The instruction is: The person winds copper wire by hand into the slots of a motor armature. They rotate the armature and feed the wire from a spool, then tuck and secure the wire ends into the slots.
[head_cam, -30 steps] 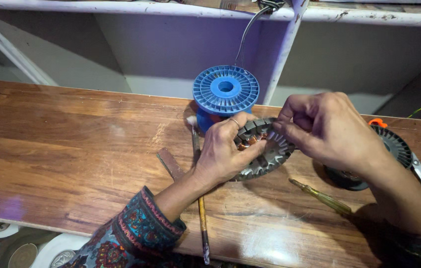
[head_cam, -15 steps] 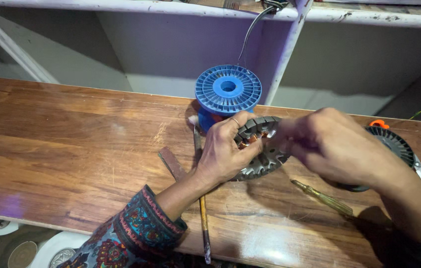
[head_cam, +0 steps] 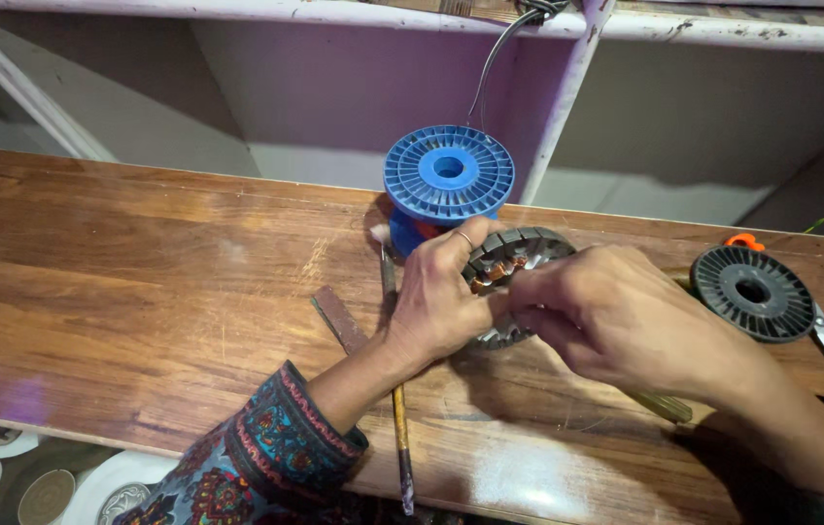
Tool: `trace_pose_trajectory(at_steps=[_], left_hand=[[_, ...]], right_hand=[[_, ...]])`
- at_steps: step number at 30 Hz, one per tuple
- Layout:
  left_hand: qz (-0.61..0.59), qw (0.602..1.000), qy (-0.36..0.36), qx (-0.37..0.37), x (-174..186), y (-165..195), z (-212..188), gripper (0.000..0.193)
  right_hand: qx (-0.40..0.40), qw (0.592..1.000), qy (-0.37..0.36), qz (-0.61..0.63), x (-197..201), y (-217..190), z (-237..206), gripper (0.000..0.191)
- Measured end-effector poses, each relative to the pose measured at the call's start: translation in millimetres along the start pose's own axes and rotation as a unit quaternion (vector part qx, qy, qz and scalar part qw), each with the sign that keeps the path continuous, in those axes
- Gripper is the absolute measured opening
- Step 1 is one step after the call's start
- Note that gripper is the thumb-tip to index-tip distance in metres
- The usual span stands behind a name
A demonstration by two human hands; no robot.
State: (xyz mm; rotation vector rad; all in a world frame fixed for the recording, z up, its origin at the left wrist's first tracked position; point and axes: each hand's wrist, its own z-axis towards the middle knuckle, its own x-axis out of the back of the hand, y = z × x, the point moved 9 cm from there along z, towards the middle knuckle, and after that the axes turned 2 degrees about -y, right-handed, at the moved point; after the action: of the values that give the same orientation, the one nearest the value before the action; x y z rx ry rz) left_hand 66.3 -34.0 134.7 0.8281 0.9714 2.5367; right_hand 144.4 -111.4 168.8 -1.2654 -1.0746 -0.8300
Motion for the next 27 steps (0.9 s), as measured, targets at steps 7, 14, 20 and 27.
trace_pose_trajectory(at_steps=[7,14,20,27], left_hand=[[0.053,0.994,0.039,-0.092,3.0,14.0,-6.3,0.044],[0.034,0.997,0.040,-0.062,-1.9,5.6,-4.2,0.032],[0.027,0.992,0.026,-0.122,-2.2,25.2,-7.4,0.024],[0.043,0.992,0.009,-0.118,-7.7,22.9,-6.9,0.024]], right_hand=[[0.058,0.996,0.037,0.059,2.2,0.9,-7.9,0.014],[0.048,0.990,0.135,0.018,22.3,8.4,-2.4,0.006],[0.184,0.946,0.266,-0.002,45.8,-8.6,-6.0,0.011],[0.104,0.964,0.239,0.053,38.6,23.5,9.5,0.009]])
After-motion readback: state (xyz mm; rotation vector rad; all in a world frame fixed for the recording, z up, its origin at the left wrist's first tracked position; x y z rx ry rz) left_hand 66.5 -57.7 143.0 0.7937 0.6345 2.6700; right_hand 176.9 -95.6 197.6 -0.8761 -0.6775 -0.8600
